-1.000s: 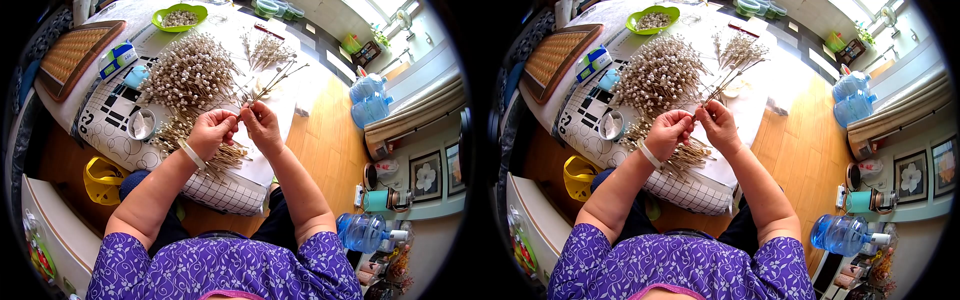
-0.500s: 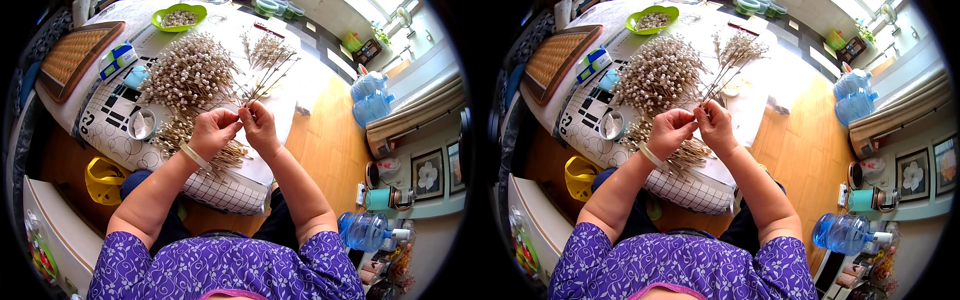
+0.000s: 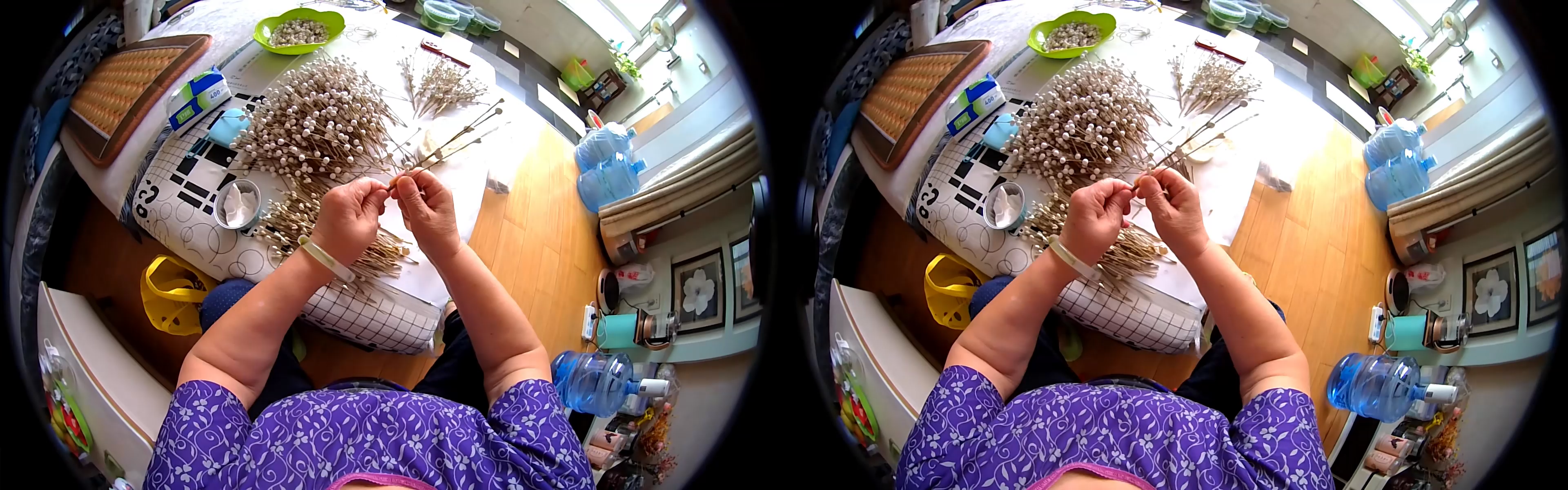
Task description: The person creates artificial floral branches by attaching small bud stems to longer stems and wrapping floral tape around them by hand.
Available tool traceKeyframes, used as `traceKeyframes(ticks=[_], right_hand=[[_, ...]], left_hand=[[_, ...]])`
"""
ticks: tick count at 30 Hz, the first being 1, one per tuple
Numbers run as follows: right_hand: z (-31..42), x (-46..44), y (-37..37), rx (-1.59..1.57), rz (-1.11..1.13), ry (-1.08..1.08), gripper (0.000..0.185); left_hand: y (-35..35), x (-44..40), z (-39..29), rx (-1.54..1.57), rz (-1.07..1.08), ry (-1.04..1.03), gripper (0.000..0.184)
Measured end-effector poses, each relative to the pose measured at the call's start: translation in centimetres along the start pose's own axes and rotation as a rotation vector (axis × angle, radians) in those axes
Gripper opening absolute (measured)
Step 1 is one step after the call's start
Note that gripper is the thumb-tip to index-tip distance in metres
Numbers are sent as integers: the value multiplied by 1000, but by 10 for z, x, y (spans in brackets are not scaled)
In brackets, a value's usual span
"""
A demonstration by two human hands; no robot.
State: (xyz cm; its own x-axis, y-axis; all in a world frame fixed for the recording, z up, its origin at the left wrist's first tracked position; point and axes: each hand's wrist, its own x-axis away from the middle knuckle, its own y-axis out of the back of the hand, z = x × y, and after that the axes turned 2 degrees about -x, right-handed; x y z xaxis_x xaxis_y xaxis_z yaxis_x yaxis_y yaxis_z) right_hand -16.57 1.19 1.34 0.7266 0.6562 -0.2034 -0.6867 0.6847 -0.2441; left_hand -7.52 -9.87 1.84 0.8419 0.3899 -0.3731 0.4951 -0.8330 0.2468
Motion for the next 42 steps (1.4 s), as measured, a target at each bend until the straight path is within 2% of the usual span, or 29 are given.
traceKeyframes(ticks=[1,7,10,14,17,19,20,24,27,33,36,42], right_hand=[[4,1,1,5,38,0,10],[8,-1,4,110,96,6,7],[6,-1,6,111,97,10,6],[7,0,8,218,63,32,9],[9,1,7,176,63,-47,7],[15,1,5,85,87,-76,6],[18,1,5,-5,111,-105,5],[16,-1,10,-21,137,-154,6],[11,-1,8,-33,117,-56,7],[15,0,7,81,174,-23,3],[13,2,10,103,185,-74,2],[10,5,4,-91,135,-130,4]], left_hand=[[0,0,-1,113,28,94,9],[-4,0,0,323,80,265,10],[-6,1,1,466,82,319,11],[-1,-3,-1,462,158,349,11],[3,-3,-1,435,211,343,12],[6,-4,-6,606,234,460,14],[7,-4,-5,618,260,453,16],[6,-3,-6,660,266,465,16],[6,-3,-4,680,275,466,15],[10,-4,-2,725,332,528,15],[13,-5,4,738,375,568,16],[18,-8,8,862,474,600,16]])
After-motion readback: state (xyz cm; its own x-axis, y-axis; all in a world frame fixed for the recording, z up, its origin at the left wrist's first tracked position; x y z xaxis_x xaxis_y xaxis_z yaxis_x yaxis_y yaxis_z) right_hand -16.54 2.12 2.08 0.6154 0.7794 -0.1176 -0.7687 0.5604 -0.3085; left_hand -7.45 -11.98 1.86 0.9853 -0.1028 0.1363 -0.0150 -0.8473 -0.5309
